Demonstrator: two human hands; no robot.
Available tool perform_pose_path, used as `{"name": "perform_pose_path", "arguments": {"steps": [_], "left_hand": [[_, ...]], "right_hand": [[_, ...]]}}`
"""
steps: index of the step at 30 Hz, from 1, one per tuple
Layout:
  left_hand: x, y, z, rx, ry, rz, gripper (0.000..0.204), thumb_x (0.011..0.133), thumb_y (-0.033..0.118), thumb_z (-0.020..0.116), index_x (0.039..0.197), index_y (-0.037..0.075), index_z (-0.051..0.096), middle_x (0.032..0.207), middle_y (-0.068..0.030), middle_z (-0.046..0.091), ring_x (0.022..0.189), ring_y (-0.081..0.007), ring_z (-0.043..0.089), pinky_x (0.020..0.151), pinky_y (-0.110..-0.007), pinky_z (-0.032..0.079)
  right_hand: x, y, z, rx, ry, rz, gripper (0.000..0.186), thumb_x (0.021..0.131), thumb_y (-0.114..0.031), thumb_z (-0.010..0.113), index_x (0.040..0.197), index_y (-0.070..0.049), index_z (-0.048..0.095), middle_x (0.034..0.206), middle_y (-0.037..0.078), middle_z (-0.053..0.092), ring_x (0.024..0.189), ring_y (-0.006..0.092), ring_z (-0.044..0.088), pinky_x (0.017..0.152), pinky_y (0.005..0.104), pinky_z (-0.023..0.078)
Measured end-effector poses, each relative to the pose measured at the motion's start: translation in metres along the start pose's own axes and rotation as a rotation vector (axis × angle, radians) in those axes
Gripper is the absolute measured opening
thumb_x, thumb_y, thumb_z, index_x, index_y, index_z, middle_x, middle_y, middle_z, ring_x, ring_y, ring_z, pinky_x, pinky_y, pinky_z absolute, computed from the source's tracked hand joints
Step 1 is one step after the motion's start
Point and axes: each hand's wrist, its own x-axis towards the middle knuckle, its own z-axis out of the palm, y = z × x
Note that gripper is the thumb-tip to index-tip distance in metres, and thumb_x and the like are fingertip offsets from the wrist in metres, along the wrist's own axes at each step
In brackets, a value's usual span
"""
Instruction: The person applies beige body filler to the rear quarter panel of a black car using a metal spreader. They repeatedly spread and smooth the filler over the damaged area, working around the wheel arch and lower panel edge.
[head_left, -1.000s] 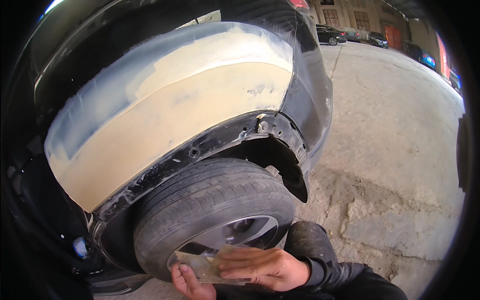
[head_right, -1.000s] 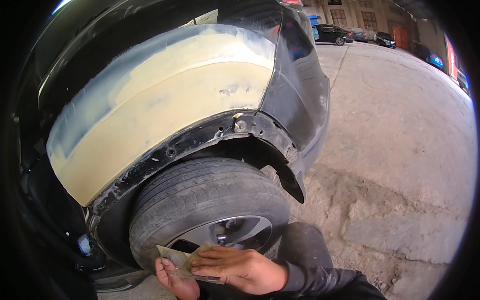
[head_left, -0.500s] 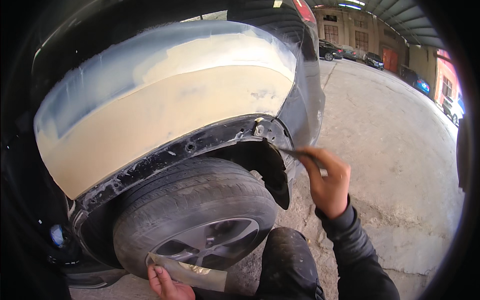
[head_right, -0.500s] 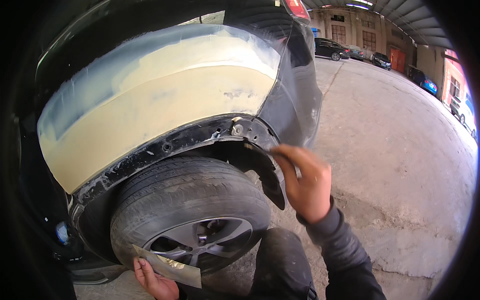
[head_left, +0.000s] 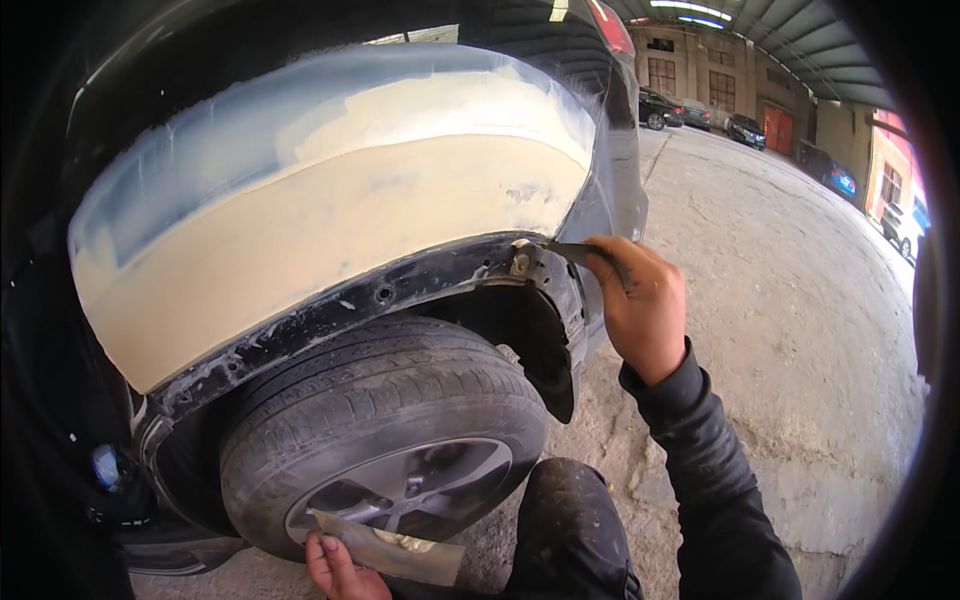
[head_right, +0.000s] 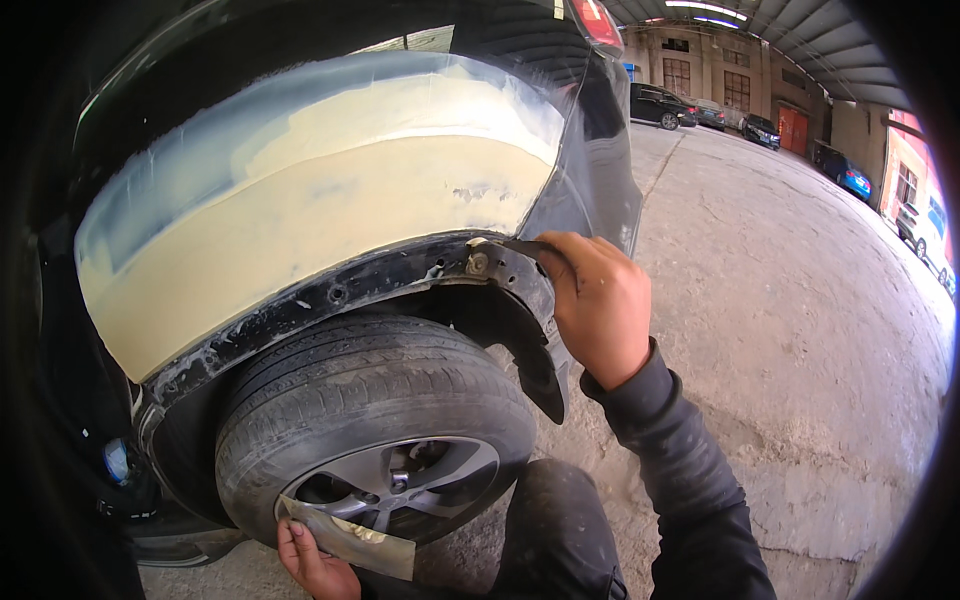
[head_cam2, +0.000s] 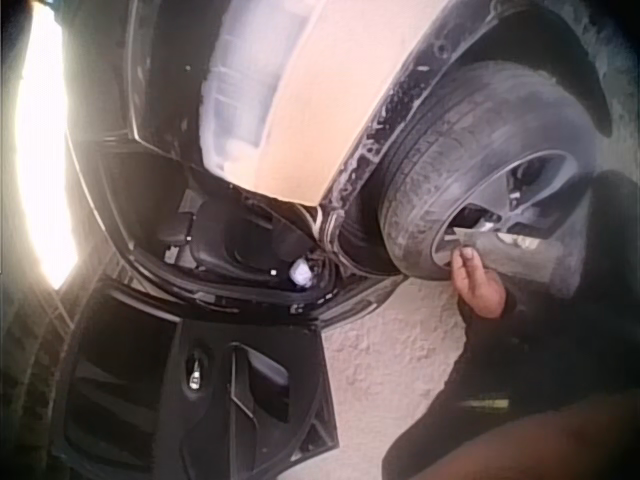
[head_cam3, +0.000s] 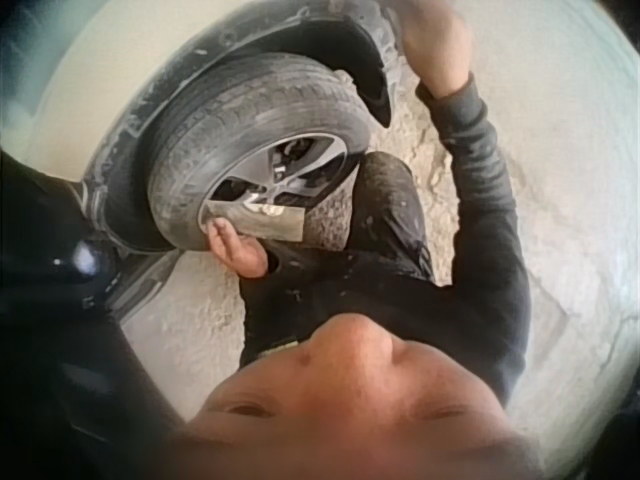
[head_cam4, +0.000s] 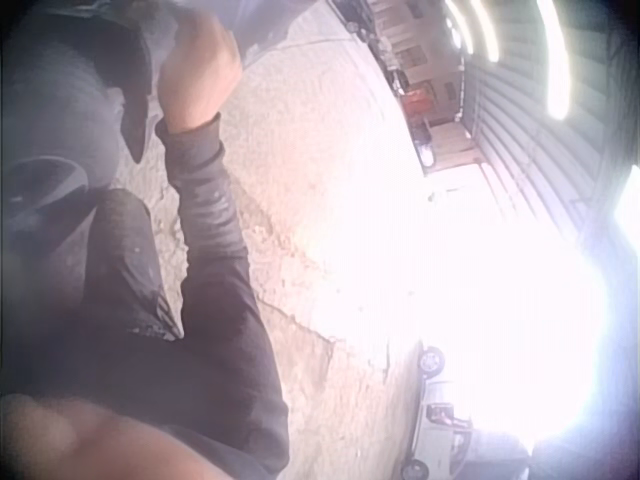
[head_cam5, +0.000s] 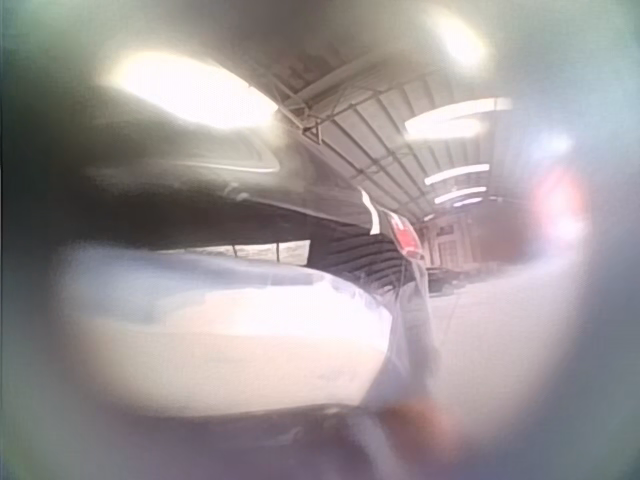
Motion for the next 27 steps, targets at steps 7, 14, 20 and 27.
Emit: {"name": "perform_pose_path", "arguments": {"steps": [7, 14, 20, 27], "left_hand": [[0.011, 0.037, 0.013, -0.464, 0.068, -0.424, 0.029, 0.103, 0.012, 0.059, 0.112, -0.015, 0.063, 0.102, -0.0176, 0.068, 0.092, -0.0217, 0.062, 0.079, -0.034, 0.051], [-0.001, 0.023, 0.009, -0.297, 0.065, -0.296, 0.029, 0.099, 0.006, 0.064, 0.119, -0.015, 0.062, 0.108, -0.0248, 0.067, 0.095, -0.0263, 0.065, 0.082, -0.037, 0.055], [-0.012, -0.006, -0.004, 0.056, -0.057, 0.006, 0.031, 0.096, -0.005, 0.064, 0.126, -0.010, 0.063, 0.123, -0.0311, 0.061, 0.098, -0.0365, 0.065, 0.085, -0.041, 0.056], [-0.013, -0.001, -0.002, -0.109, -0.015, -0.089, 0.029, 0.097, -0.001, 0.064, 0.122, -0.014, 0.062, 0.117, -0.0290, 0.064, 0.098, -0.0325, 0.065, 0.084, -0.040, 0.055]], "right_hand": [[0.004, -0.002, 0.004, 0.016, -0.010, -0.026, 0.011, 0.087, -0.005, 0.070, 0.097, -0.003, 0.073, 0.079, 0.016, 0.067, 0.072, 0.0345, 0.064, 0.065, 0.0385, 0.050], [0.010, -0.006, 0.006, -0.029, 0.006, -0.146, 0.010, 0.085, -0.005, 0.071, 0.094, -0.005, 0.073, 0.074, 0.013, 0.064, 0.069, 0.0325, 0.061, 0.062, 0.0400, 0.048], [0.011, -0.011, 0.000, -0.072, -0.052, -0.126, 0.010, 0.085, -0.001, 0.068, 0.095, -0.001, 0.073, 0.081, 0.017, 0.069, 0.073, 0.0347, 0.064, 0.067, 0.0382, 0.051], [0.014, -0.021, 0.001, -0.055, -0.052, -0.180, 0.011, 0.083, -0.002, 0.072, 0.094, -0.004, 0.073, 0.076, 0.013, 0.066, 0.070, 0.0320, 0.062, 0.064, 0.0397, 0.048]]}}
